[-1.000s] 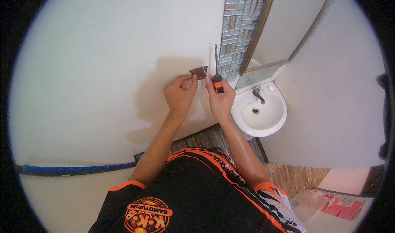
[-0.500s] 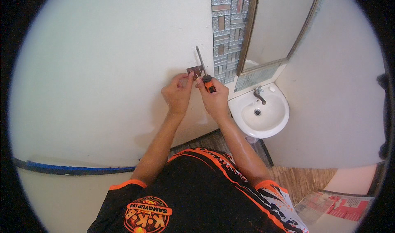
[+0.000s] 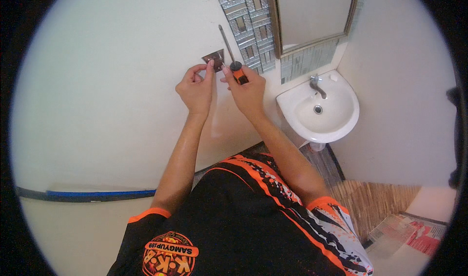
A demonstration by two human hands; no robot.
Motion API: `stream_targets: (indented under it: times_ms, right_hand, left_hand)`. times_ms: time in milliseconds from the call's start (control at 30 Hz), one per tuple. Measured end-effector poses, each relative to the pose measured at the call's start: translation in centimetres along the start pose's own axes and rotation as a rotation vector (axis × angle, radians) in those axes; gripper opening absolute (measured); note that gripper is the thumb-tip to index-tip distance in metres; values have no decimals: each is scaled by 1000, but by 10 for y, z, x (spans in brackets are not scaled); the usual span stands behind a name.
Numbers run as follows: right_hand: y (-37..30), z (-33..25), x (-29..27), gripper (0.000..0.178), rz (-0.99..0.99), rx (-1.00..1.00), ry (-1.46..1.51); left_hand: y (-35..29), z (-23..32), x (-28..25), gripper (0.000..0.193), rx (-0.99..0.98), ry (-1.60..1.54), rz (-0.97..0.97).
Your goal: The person removes a small metal cover from a wall-mounted fixture, then uses a screwdriver to fasten a metal wall plate to the wall beside a sink. The person repeatedly tightens screws and adjusts the plate's position.
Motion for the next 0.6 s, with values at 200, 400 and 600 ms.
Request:
stream_targets:
  times_ms: [200, 400, 600]
  right_hand:
    - [3, -27, -2, 19, 116, -374, -96]
    - [4, -31, -2, 25, 145, -366, -53]
    - [1, -25, -3, 33, 77, -199, -57]
  left_hand:
    - [-3, 6, -1, 29, 24, 18, -11]
    - [-4, 3, 1, 29, 55, 30, 9]
    - [-4, 5, 1, 28, 98, 40, 16]
Point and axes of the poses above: each hand's wrist, its own y-axis towards the middle knuckle, its own x-axis out of the palm, z = x × y, the point moved 5 cm from there along y, towards the middle knuckle, and after that the axes turned 7 degrees about z, right-handed, at the moved point
